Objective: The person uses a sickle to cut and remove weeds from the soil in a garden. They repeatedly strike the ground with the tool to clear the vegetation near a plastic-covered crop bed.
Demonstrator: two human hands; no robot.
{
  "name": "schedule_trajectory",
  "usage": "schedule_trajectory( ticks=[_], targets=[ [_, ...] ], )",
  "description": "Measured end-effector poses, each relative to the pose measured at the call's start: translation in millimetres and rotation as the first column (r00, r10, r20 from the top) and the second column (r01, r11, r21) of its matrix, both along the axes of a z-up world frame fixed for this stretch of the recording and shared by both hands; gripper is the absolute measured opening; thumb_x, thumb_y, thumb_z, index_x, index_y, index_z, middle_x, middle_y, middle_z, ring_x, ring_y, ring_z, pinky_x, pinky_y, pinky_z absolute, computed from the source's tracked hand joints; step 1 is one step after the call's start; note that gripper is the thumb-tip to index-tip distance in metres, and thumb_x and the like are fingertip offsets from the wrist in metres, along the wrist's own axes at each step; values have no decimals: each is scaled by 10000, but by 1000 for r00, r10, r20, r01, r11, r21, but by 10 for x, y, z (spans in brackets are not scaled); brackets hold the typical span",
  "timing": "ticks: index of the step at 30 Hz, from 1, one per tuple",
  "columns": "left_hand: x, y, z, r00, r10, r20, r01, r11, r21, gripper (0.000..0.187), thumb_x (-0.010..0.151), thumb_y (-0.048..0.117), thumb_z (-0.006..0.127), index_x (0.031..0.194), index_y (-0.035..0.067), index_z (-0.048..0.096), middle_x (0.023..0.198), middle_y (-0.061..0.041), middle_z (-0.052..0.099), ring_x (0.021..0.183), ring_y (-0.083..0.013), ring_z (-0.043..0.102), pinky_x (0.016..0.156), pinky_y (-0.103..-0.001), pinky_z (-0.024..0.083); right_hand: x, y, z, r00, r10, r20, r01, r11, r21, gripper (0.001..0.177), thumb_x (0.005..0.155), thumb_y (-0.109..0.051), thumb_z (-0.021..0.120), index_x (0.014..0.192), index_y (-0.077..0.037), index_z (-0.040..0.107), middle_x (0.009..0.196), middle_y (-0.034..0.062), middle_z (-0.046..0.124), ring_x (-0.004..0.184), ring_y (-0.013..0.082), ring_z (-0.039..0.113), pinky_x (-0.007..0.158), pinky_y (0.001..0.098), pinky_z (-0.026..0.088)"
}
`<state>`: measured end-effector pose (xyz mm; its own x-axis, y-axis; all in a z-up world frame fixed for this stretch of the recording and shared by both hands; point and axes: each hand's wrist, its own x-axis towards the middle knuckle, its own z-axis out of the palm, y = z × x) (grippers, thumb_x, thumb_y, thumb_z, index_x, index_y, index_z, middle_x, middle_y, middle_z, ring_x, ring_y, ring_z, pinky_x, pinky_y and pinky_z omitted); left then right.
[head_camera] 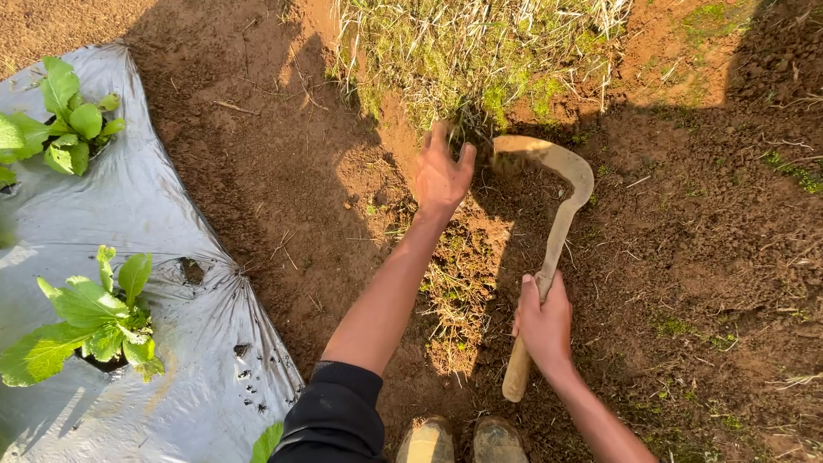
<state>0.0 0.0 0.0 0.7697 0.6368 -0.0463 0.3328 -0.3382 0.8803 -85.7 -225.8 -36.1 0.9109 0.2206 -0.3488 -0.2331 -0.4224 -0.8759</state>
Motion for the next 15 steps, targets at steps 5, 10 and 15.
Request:
schedule_trajectory(
  ticks=[5,10,15],
  targets=[
    [-55,-108,132,996,-72,61,64,990,129,476,1018,125,612,1471,177,474,1314,-317,579,1101,-410,719,819,-463,638,9,-2,108,998,-41,50,36,995,92,119,1081,-57,417,1035,13,501,580,67,510,378,158,544,346,284,498],
    [407,64,-361,994,-85,-66,104,905,412,381,1014,265,668,1377,167,605,1199,-249,694,903,-287,791,650,-330,656,272,86,306,985,-83,150,57,983,173,98,1097,-38,396,1073,3,481,619,64,485,410,151,523,356,284,509],
    [539,174,-596,994,-103,21,66,770,635,109,1006,135,619,986,127,726,846,-67,732,643,-138,721,530,-250,590,416,119,464,968,-153,199,91,953,288,82,1115,-58,387,1070,-11,436,626,47,444,425,121,497,354,267,496]
  ],
)
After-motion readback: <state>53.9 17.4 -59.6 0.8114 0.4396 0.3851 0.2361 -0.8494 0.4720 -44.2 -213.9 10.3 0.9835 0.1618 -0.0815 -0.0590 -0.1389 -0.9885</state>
